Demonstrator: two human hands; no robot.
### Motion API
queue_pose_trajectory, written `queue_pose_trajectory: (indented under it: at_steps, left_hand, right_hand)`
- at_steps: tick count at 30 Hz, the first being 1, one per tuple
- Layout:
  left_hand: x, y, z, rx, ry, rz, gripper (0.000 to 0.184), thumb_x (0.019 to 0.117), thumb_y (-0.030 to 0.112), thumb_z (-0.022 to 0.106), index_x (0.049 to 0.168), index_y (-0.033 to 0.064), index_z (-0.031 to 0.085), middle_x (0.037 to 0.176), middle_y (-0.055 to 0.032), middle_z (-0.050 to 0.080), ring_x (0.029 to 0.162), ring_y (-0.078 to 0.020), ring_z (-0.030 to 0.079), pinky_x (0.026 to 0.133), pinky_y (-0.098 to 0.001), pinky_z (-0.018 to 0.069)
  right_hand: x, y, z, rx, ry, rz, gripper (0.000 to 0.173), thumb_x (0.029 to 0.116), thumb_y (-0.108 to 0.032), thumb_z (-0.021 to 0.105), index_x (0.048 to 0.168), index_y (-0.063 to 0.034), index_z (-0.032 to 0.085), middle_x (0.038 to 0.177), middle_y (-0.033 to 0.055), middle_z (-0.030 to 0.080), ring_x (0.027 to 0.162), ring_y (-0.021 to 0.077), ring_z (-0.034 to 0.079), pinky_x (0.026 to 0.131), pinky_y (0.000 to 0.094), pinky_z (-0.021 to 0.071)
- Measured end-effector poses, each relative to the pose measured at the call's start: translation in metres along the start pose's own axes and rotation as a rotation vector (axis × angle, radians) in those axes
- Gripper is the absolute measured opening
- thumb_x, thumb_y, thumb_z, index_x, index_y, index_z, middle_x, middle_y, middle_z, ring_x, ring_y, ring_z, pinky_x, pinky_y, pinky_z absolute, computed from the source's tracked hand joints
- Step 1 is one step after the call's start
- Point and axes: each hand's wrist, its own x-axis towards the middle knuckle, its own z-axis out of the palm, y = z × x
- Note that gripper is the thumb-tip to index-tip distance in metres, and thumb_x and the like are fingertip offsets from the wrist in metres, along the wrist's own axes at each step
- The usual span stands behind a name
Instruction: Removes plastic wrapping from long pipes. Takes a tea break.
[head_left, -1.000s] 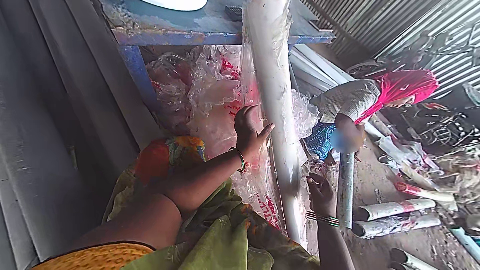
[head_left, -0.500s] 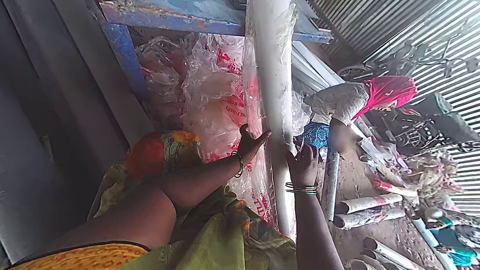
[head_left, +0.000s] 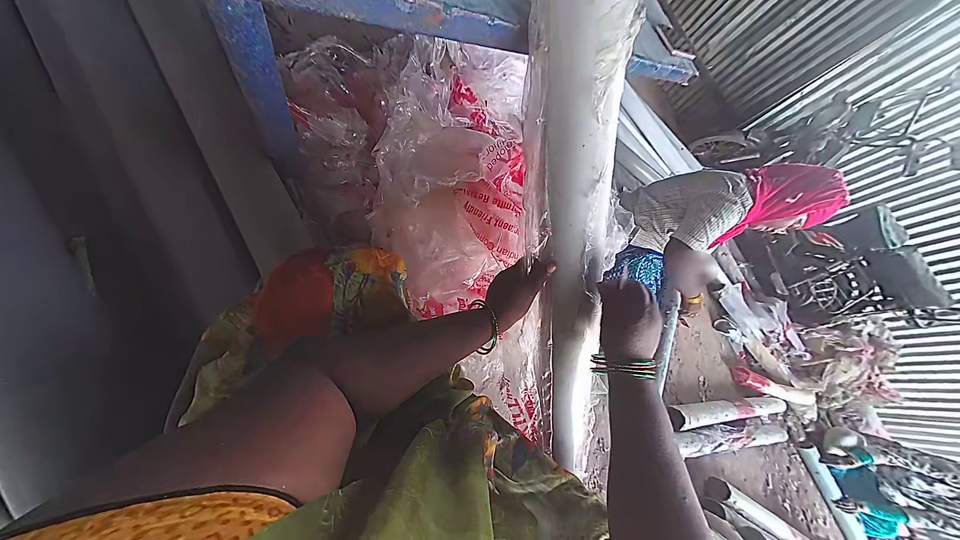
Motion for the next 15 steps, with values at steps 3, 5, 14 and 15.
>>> queue_pose_trajectory:
  at_steps: [3, 5, 14, 15]
  left_hand:
    - [0.0, -0.005, -0.001, 0.015, 0.018, 0.018, 0.043, 0.1087, 0.037, 0.047, 0.11, -0.0029, 0.061, 0.088, -0.0166, 0.062, 0.086, -0.0289, 0.06, 0.082, -0.0533, 0.0475]
    - [0.001, -0.007, 0.0, 0.027, 0.02, 0.031, 0.044, 0.1087, 0.038, 0.047, 0.111, -0.0038, 0.061, 0.09, -0.0183, 0.063, 0.089, -0.0302, 0.061, 0.083, -0.0545, 0.0477]
    - [0.005, -0.014, 0.001, 0.033, 0.018, 0.07, 0.045, 0.1079, 0.04, 0.048, 0.107, -0.0029, 0.06, 0.086, -0.0148, 0.06, 0.085, -0.0272, 0.059, 0.081, -0.0517, 0.0471]
    - [0.005, -0.014, 0.001, 0.037, 0.016, 0.072, 0.045, 0.1078, 0.04, 0.048, 0.107, -0.0029, 0.061, 0.086, -0.0147, 0.06, 0.085, -0.0272, 0.059, 0.081, -0.0517, 0.047]
  right_hand:
    - [0.007, 0.011, -0.008, 0.04, 0.079, 0.055, 0.038, 0.1027, -0.025, 0.062, 0.1, 0.0128, 0.065, 0.099, 0.0328, 0.065, 0.096, 0.0483, 0.064, 0.085, 0.0664, 0.0454]
    - [0.001, 0.018, -0.004, 0.097, 0.078, -0.024, 0.033, 0.1013, -0.021, 0.063, 0.106, 0.0113, 0.069, 0.106, 0.0313, 0.068, 0.101, 0.0464, 0.066, 0.09, 0.0643, 0.0475]
    - [-0.01, 0.011, 0.014, 0.057, 0.02, -0.061, 0.024, 0.1014, -0.013, 0.06, 0.106, 0.0093, 0.068, 0.111, 0.0296, 0.067, 0.103, 0.0455, 0.066, 0.088, 0.0644, 0.0492]
    - [-0.01, 0.01, 0.012, 0.026, 0.009, -0.061, 0.024, 0.102, -0.013, 0.058, 0.106, 0.0089, 0.068, 0.11, 0.0298, 0.067, 0.103, 0.0463, 0.066, 0.088, 0.0652, 0.0489]
